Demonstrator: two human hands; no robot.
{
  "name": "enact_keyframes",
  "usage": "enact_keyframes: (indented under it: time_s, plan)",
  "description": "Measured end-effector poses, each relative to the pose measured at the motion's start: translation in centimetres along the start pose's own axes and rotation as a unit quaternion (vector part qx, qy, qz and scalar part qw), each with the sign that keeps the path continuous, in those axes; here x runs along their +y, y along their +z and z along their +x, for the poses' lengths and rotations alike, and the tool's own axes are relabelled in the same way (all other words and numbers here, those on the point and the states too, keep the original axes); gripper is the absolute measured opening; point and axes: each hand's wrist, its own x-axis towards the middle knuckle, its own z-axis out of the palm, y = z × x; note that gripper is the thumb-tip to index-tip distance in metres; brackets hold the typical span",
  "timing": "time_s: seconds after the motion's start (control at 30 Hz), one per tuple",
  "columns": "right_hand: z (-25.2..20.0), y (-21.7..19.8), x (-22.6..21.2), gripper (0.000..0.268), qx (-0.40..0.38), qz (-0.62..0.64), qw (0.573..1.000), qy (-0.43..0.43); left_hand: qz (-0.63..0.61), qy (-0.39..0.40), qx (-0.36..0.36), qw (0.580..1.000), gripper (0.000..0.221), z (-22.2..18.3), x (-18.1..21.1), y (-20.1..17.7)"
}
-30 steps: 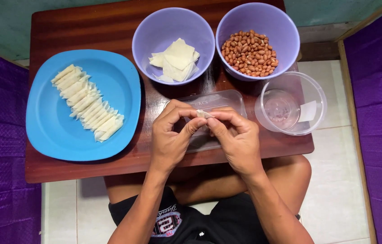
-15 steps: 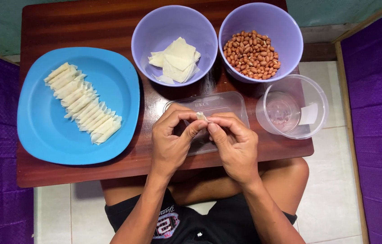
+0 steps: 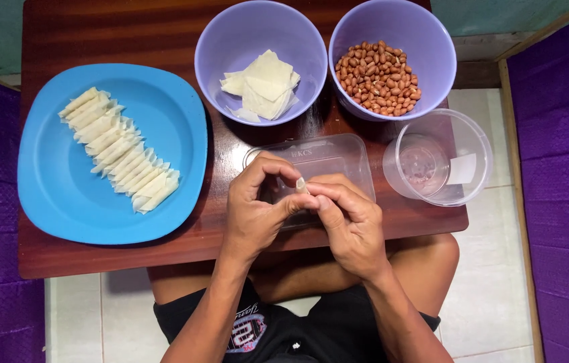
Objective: Manually assembling peanut rolls by placing a peanut on a wrapper and rolling it up.
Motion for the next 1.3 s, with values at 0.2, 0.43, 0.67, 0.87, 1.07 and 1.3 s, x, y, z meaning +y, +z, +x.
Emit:
enact_keyframes:
  time_s: [0.2,0.43,0.67,0.87,1.07,1.3]
  plan:
    - [0.2,-0.6,0.3,0.022,-0.065,0.029,0.997,0.001,-0.003,0.020,-0.053,0.998,0.044,0.1,0.0,-0.4]
    - [-0.1,-0.9,1.6,0.018,-0.079,0.115,0.990,0.031,-0.027,0.015,-0.097,0.995,0.049,-0.3,-0.6,-0.7]
    - [-0.2,-0.7,1.5,0.018,-0.043,0.116,0.991,0.046,-0.172,-0.062,-0.110,0.977,0.089,-0.4,1.8,-0.8]
    - [-0.6,-0.9,2.1,0.021,0.000,0.127,0.990,0.058,0.071,0.031,-0.133,0.988,0.046,-0.4,4.6,-1.1]
    - [-0.4,-0.6,1.7,0.019,-0.003,0.102,0.994,0.047,0.057,0.022,-0.109,0.992,0.037,-0.4,3.9,-1.2]
    - [-0.3,-0.5,1.1,0.017,-0.033,0.041,0.998,0.025,0.006,0.005,-0.095,0.995,0.021,-0.4,3.6,-0.8]
